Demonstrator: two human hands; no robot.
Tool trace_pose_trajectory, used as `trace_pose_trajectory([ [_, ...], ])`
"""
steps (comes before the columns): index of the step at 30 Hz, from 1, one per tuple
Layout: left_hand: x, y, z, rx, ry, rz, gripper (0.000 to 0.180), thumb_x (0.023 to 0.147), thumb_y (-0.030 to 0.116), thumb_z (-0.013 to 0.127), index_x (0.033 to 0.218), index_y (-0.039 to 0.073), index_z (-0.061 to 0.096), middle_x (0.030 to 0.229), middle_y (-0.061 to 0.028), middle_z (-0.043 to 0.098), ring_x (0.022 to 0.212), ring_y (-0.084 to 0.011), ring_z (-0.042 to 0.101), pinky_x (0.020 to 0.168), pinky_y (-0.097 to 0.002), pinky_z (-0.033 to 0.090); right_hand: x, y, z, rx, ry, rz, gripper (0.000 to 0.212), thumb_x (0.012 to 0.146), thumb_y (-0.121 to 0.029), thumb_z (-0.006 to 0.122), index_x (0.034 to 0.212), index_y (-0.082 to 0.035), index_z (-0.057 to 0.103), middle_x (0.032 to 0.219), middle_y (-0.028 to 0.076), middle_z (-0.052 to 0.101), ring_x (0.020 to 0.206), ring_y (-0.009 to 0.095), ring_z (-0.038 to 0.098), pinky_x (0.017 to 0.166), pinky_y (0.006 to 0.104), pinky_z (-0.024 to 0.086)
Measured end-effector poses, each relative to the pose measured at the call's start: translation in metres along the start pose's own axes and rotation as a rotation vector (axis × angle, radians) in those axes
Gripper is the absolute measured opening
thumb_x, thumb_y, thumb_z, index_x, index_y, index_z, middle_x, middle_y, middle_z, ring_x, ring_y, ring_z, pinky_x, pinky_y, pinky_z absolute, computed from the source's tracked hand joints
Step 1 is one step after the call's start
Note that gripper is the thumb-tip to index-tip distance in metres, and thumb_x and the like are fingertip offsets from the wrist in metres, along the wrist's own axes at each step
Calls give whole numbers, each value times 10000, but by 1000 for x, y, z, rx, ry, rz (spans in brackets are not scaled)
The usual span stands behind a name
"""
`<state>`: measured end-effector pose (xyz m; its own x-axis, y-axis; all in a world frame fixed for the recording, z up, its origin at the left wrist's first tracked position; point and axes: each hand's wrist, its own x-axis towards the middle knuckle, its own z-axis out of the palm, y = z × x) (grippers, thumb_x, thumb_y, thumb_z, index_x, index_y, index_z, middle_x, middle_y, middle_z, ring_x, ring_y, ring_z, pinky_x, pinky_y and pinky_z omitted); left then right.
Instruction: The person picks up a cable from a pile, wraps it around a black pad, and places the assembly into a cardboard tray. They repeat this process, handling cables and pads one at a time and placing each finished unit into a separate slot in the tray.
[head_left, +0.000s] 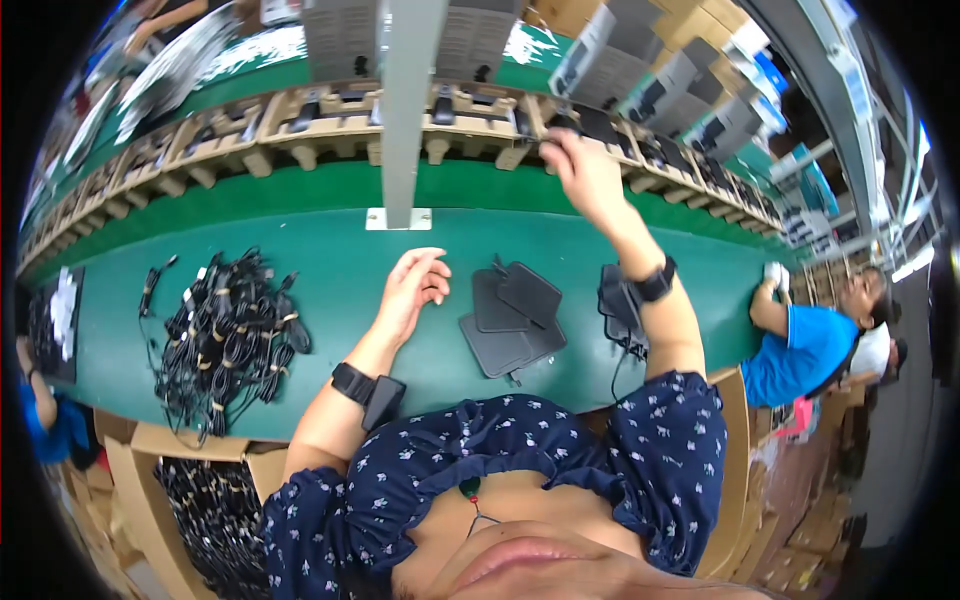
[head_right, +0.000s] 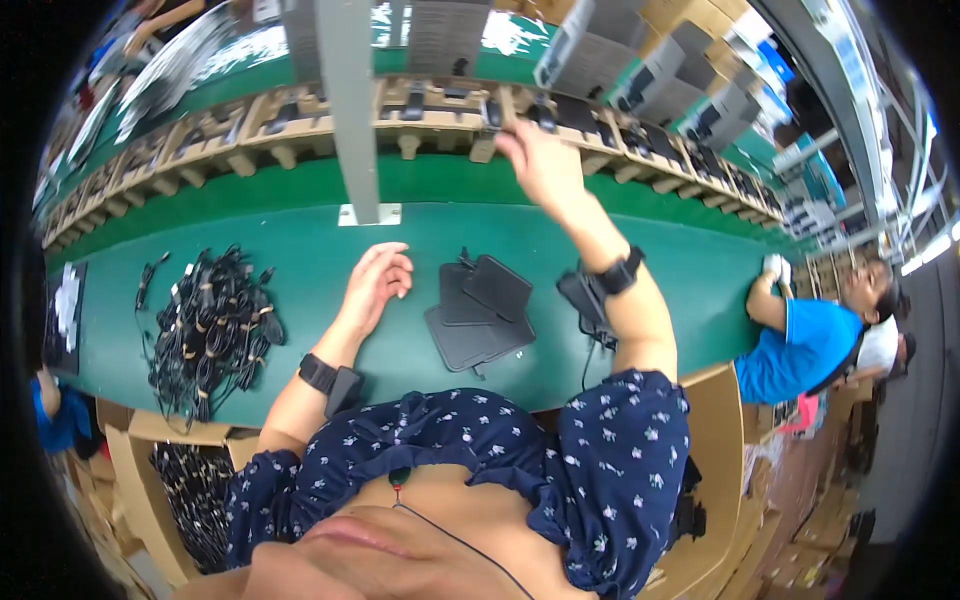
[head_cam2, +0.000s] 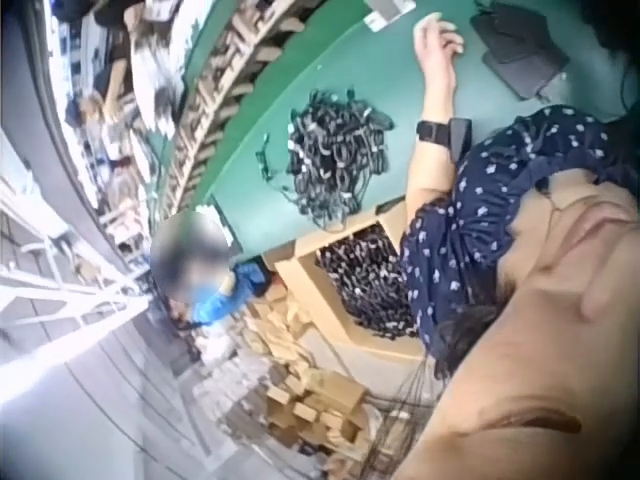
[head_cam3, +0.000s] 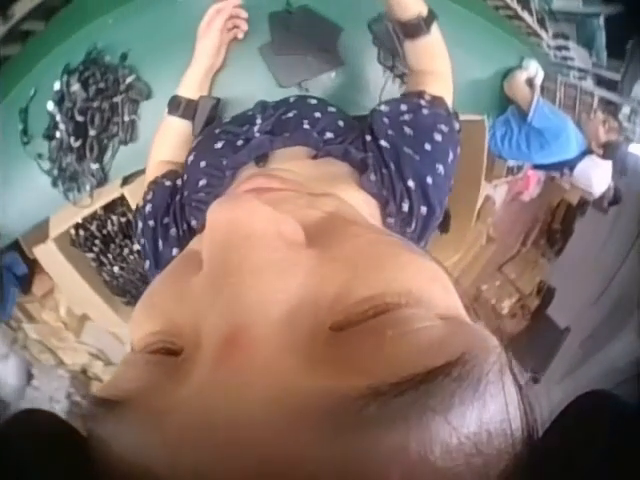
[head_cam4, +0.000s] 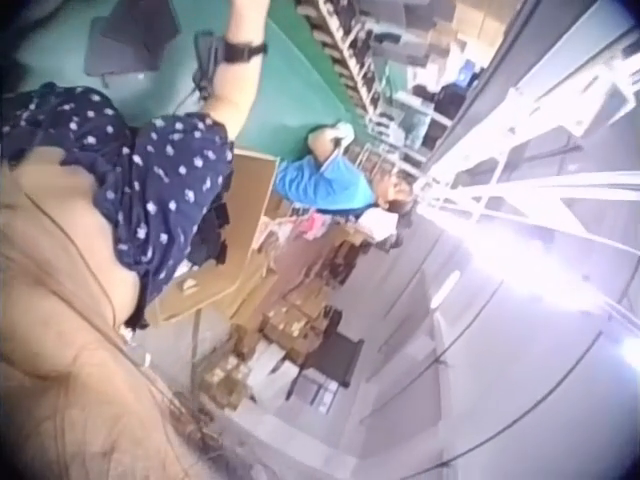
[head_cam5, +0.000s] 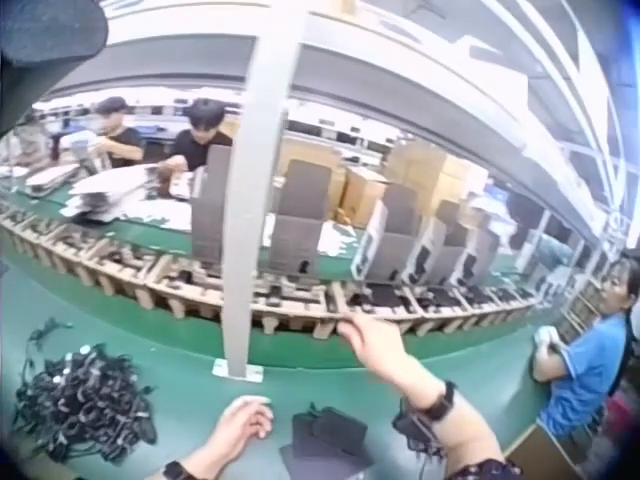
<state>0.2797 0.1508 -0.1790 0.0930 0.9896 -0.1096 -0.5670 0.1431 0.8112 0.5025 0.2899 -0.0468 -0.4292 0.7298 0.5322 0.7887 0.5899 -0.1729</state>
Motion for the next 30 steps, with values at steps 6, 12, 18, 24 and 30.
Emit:
trace_pose_trajectory([
  [6, 3, -1, 9, 17, -11, -37, 201, 915, 189, 455, 1023, 28, 507, 821, -64, 561, 653, -116, 538, 556, -218, 418, 68, 66, -4, -257, 26, 179, 294, 897, -360, 413, 1035, -148, 561, 782, 155, 631, 731, 352, 602, 629, 438, 473],
  [12, 1, -3, -1, 4, 9, -29, 190, 914, 171, 455, 1026, 29, 512, 829, -64, 563, 664, -118, 544, 573, -222, 425, 100, 96, 46, -536, -170, 34, 224, 849, -296, 468, 858, -111, 595, 722, 118, 634, 706, 295, 630, 589, 432, 482],
  [18, 0, -8, -6, -31, -27, -38, 168, 912, 155, 462, 1017, 37, 518, 837, -63, 562, 685, -116, 557, 598, -231, 449, 110, 108, 93, -575, -237, 44, 178, 822, -192, 461, 841, -88, 603, 814, 157, 634, 745, 304, 635, 620, 408, 515],
  [24, 0, -13, -7, -95, -26, -60, 156, 904, 143, 479, 1009, 30, 502, 808, -60, 559, 658, -111, 564, 572, -218, 466, 109, 133, 145, -68, 106, 459, 339, 849, -272, 466, 950, 52, 471, 925, 290, 570, 876, 432, 551, 762, 472, 435],
  [30, 6, -13, -10, -86, -20, -50, 156, 905, 135, 477, 1011, 23, 498, 813, -63, 558, 675, -113, 563, 584, -223, 469, 108, 141, 147, -120, 83, 476, 308, 855, -203, 484, 1008, 63, 462, 980, 295, 516, 903, 445, 516, 782, 472, 423],
])
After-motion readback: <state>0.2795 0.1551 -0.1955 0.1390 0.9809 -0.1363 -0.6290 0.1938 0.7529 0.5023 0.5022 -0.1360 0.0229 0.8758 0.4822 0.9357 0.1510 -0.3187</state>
